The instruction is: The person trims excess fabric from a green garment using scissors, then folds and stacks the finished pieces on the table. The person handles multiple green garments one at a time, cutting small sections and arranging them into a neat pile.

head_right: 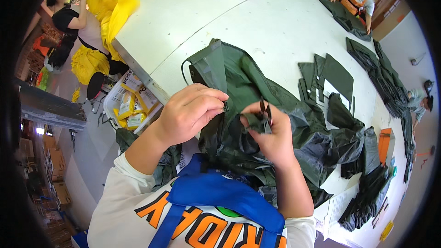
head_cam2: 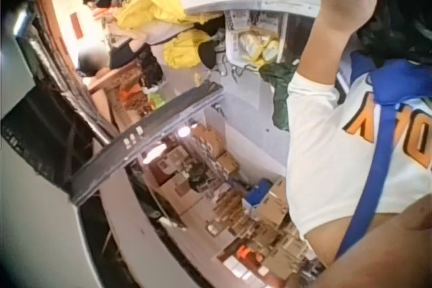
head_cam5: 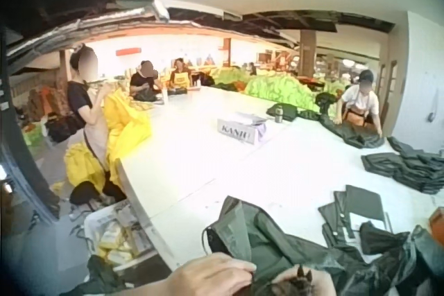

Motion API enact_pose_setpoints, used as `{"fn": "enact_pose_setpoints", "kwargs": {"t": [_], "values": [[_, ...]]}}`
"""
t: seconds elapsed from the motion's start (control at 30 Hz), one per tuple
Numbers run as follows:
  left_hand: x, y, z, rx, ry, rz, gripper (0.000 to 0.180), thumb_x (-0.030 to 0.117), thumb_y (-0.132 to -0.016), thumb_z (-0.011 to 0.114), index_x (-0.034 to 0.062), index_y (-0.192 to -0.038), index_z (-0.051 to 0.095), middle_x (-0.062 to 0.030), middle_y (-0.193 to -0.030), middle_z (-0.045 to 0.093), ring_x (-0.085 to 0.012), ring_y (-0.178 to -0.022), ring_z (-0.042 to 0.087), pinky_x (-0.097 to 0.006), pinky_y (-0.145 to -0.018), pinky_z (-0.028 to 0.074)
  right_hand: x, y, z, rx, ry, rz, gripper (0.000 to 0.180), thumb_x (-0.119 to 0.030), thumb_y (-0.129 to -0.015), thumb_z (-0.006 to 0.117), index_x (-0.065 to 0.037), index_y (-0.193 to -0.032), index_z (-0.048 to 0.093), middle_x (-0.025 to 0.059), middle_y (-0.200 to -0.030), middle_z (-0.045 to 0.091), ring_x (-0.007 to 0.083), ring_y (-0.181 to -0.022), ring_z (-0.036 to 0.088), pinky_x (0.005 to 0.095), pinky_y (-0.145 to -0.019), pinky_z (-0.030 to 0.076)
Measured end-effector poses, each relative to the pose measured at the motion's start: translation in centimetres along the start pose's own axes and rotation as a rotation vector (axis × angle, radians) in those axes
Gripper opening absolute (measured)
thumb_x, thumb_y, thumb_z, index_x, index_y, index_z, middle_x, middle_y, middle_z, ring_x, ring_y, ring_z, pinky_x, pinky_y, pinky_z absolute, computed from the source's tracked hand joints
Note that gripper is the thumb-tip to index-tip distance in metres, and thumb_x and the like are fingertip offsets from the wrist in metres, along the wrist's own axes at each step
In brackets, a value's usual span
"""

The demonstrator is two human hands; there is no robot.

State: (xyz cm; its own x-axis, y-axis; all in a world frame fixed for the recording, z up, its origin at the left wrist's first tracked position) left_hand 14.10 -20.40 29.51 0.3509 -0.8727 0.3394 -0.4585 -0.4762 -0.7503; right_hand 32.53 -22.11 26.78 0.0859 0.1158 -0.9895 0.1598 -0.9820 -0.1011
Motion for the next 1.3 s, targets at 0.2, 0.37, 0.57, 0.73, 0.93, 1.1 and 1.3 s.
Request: {"fn": "enact_pose_setpoints", "kwargs": {"t": [0.2,0.37,0.57,0.73,0.93,1.1,1.3], "values": [[0.3,-0.1,0.6,0.040,-0.005,-0.004,0.017,-0.002,-0.073,0.069,0.0023,-0.083,0.056,-0.0093,-0.087,0.063,-0.0260,-0.075,0.061,-0.032,-0.066,0.051,0.0,-0.2,0.5,0.030,0.073,-0.004,0.012,0.004,-0.074,0.068,-0.002,-0.082,0.062,-0.0032,-0.073,0.060,0.0043,-0.069,0.051,0.0209,-0.064,0.041],[0.5,-0.1,0.5,0.028,-0.018,-0.024,0.017,-0.003,-0.072,0.068,0.0018,-0.082,0.056,-0.0099,-0.087,0.063,-0.0266,-0.075,0.061,-0.033,-0.067,0.051,-0.4,-0.5,0.9,-0.019,0.168,-0.033,0.011,0.004,-0.074,0.067,-0.002,-0.082,0.062,0.0006,-0.073,0.063,0.0040,-0.069,0.054,0.0215,-0.063,0.043],[1.0,-0.4,0.4,-0.037,-0.036,0.000,0.015,-0.002,-0.071,0.069,0.0020,-0.081,0.059,-0.0097,-0.088,0.066,-0.0264,-0.075,0.063,-0.033,-0.067,0.052,-0.8,-0.5,0.9,-0.032,0.240,-0.010,0.008,0.002,-0.076,0.067,-0.001,-0.081,0.061,0.0014,-0.069,0.061,0.0052,-0.067,0.053,0.0220,-0.062,0.043],[1.1,-1.1,0.5,-0.193,-0.010,0.012,0.012,0.001,-0.072,0.069,0.0031,-0.078,0.059,-0.0084,-0.086,0.066,-0.0256,-0.076,0.062,-0.033,-0.066,0.051,-0.9,-0.5,0.7,0.016,0.199,0.001,0.008,0.002,-0.077,0.067,-0.001,-0.081,0.061,0.0014,-0.071,0.061,0.0061,-0.067,0.052,0.0224,-0.062,0.043],[0.7,-0.8,0.8,-0.152,0.156,-0.102,0.016,0.000,-0.071,0.071,0.0046,-0.081,0.059,-0.0090,-0.093,0.068,-0.0251,-0.077,0.062,-0.033,-0.067,0.050,0.0,-0.1,0.2,0.084,0.038,0.032,0.006,0.002,-0.079,0.065,0.000,-0.084,0.062,0.0005,-0.077,0.062,0.0071,-0.072,0.053,0.0218,-0.066,0.043],[0.3,-0.7,1.0,-0.139,0.267,-0.231,0.016,-0.002,-0.073,0.069,0.0046,-0.083,0.059,-0.0112,-0.095,0.068,-0.0256,-0.080,0.063,-0.033,-0.071,0.050,0.9,-0.4,0.3,0.069,-0.508,0.222,0.003,-0.004,-0.085,0.063,-0.001,-0.086,0.064,0.0006,-0.080,0.062,0.0076,-0.073,0.054,0.0222,-0.066,0.043],[1.0,-0.6,1.4,-0.080,0.188,-0.254,0.017,-0.001,-0.072,0.069,0.0039,-0.086,0.061,-0.0133,-0.096,0.068,-0.0265,-0.079,0.064,-0.034,-0.071,0.050,1.4,-0.3,0.3,0.047,-0.435,0.208,0.004,-0.005,-0.086,0.063,-0.001,-0.087,0.064,0.0012,-0.080,0.062,0.0071,-0.073,0.055,0.0217,-0.065,0.042]]}}
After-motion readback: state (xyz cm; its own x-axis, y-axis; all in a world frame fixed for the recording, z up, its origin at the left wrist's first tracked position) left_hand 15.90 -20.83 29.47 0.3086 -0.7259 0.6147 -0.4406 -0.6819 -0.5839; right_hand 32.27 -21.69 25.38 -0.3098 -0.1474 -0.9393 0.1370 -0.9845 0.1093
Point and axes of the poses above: each hand's wrist, its own y-axis away from the middle knuckle, its own z-axis out of the palm, x = y × z, the point moved 4 cm from there along -y, towards the middle knuckle
